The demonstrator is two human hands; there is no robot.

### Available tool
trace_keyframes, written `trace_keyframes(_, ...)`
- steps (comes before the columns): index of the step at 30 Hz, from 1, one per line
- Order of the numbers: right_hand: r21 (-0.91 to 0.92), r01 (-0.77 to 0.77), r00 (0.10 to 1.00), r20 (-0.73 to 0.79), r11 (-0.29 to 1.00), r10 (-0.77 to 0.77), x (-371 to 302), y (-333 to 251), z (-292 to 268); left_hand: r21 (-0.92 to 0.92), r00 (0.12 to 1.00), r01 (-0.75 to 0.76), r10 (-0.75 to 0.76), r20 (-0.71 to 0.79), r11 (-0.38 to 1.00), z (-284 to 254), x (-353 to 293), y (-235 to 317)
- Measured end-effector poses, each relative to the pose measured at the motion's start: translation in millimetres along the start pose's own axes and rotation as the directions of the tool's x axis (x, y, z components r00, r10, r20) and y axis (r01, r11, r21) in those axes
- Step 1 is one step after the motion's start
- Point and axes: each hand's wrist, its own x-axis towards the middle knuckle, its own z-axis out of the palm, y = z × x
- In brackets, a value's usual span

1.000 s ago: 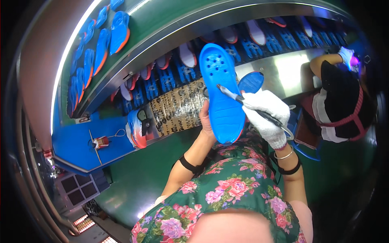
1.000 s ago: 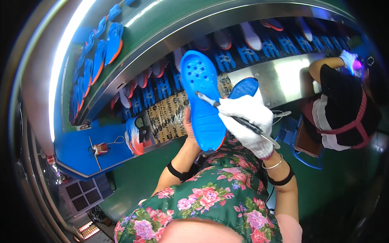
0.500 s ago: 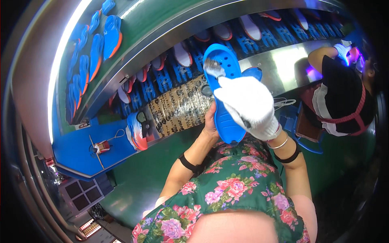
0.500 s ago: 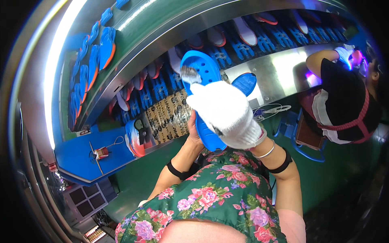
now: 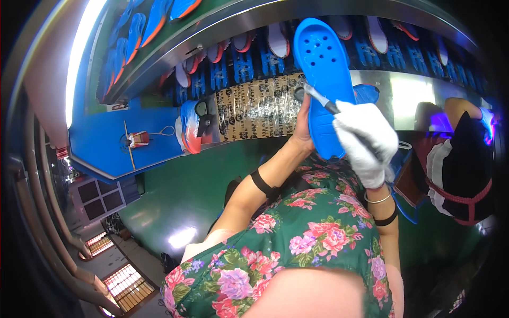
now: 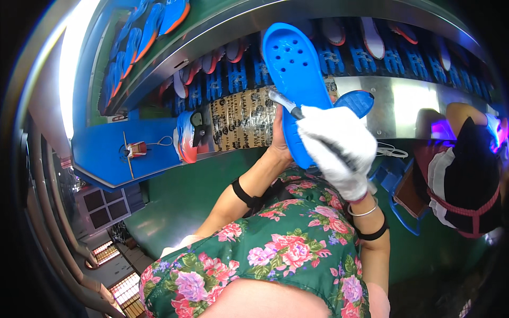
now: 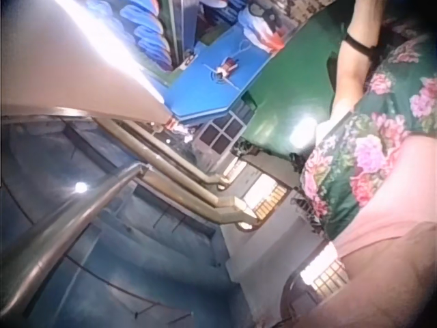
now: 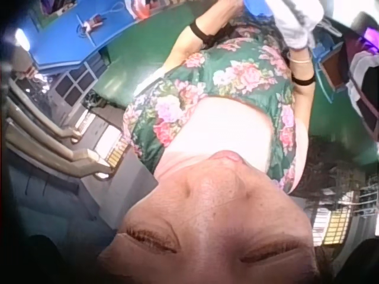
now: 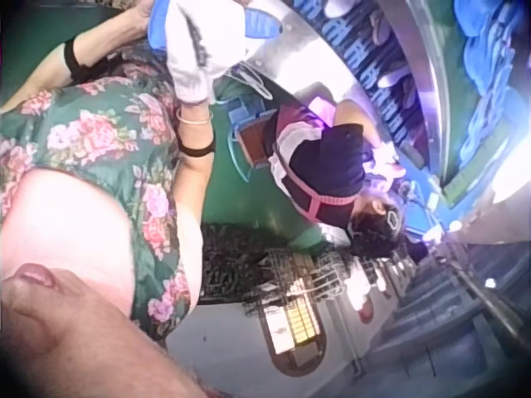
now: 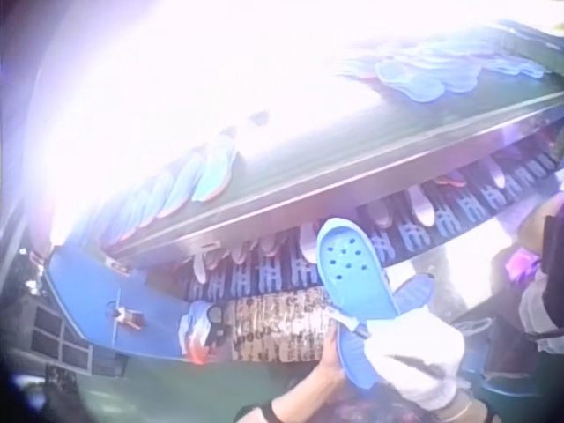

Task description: Applying glue or adhesive to the interior surface of blue shoe soles using a brush tool at a manufacturing station.

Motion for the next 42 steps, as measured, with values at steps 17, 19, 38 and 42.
trace_keyframes(17,-0.065,0.023,0.999,-0.048,0.998,-0.026,-6.0,8.2,0.8,-0.091,0.994,-0.11,0.111,-0.003,0.99,16.5,19.6,9.7)
trace_keyframes(19,-0.132,0.14,0.99,0.018,0.981,-0.139,-14.0,5.3,5.9,-0.129,0.973,0.032,-0.001,0.232,0.991,6.1,25.0,12.8)
trace_keyframes(38,-0.037,0.191,0.968,0.172,0.981,-0.182,-35.0,14.4,-8.1,-0.128,0.959,0.168,-0.132,0.25,0.977,14.3,29.4,33.0)
trace_keyframes(42,0.164,-0.07,0.985,0.165,0.984,0.043,-30.2,14.4,-11.5,-0.084,0.995,0.058,-0.051,0.08,0.995,3.7,21.1,40.4)
